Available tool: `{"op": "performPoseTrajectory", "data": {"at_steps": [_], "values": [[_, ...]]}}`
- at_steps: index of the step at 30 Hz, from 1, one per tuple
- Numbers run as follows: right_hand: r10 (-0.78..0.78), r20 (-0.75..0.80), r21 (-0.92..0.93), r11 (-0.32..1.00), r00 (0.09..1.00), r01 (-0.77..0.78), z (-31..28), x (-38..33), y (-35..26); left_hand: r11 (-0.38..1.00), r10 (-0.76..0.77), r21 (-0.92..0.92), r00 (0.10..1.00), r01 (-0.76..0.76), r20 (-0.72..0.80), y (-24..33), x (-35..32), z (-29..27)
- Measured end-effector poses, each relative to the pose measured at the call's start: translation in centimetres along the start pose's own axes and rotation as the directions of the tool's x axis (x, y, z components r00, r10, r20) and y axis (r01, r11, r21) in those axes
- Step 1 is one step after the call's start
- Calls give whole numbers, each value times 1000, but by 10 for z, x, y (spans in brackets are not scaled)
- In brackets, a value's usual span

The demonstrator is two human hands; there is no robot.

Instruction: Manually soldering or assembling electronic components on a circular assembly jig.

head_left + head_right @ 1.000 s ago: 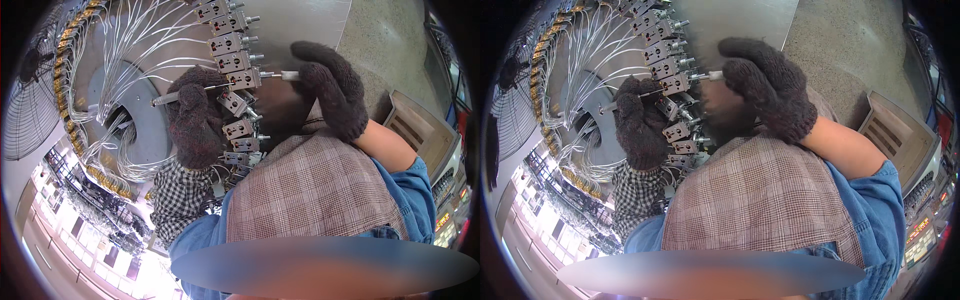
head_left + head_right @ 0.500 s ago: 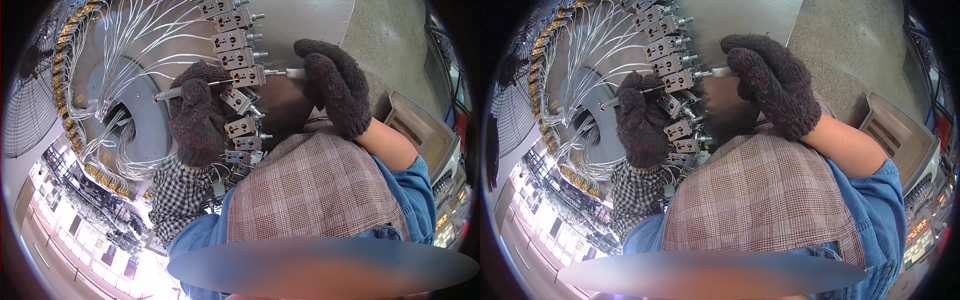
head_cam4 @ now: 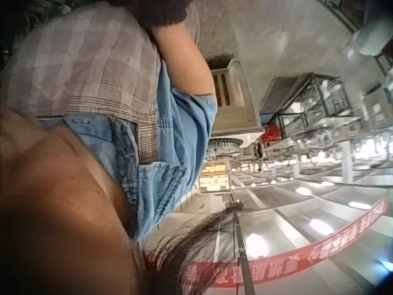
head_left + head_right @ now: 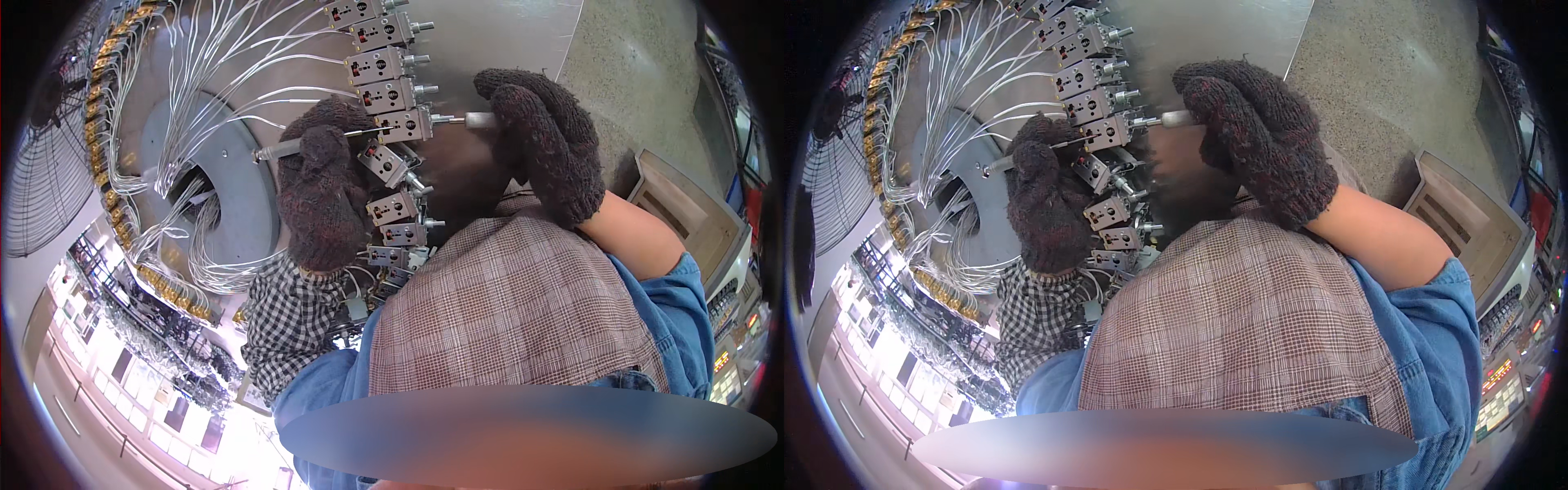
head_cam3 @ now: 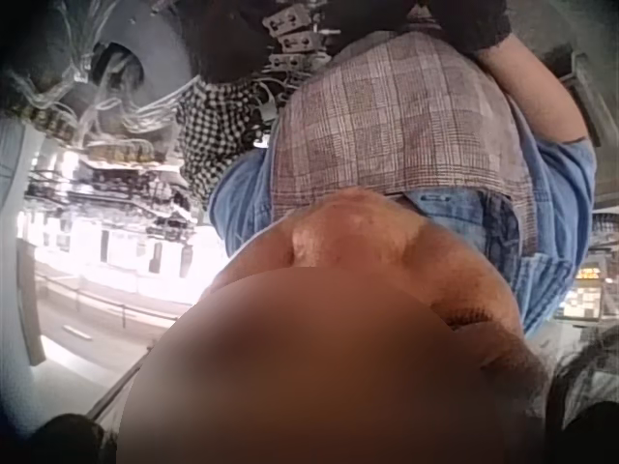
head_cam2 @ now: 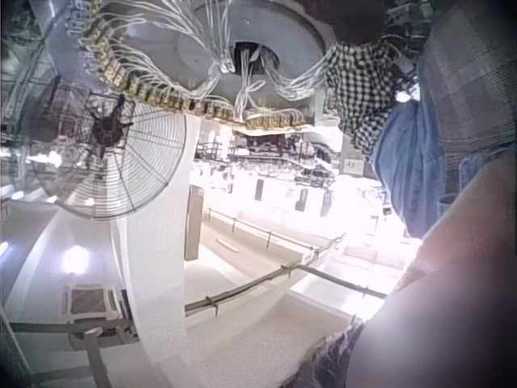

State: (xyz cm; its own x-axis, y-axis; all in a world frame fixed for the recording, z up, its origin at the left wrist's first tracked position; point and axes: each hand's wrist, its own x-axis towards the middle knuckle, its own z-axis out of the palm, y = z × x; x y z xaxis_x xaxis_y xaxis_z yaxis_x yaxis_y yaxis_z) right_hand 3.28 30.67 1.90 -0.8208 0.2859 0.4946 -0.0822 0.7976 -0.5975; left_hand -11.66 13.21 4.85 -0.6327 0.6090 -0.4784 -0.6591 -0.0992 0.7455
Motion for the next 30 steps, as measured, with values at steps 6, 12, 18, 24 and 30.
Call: {"op": "performPoseTrajectory", "data": {"at_steps": [6, 12, 18, 24, 30], "values": [[676, 495, 596, 193, 546, -780, -17, 17, -28, 999, -22, 37, 994, 18, 107, 4, -3, 0], [642, 323, 606, 424, 695, -673, -13, 6, -26, 996, -89, 41, 992, 85, 94, 3, -2, 6], [615, 285, 592, 490, 735, -639, -16, 8, -29, 981, -174, -81, 984, 176, 36, 9, -4, 14], [588, 276, 560, 545, 760, -625, -17, 5, -27, 995, -100, 16, 989, 99, 112, 11, -4, 16], [693, 487, 627, 146, 532, -765, -26, 13, -34, 996, -64, -56, 996, 68, 66, 4, -2, 12]]}}
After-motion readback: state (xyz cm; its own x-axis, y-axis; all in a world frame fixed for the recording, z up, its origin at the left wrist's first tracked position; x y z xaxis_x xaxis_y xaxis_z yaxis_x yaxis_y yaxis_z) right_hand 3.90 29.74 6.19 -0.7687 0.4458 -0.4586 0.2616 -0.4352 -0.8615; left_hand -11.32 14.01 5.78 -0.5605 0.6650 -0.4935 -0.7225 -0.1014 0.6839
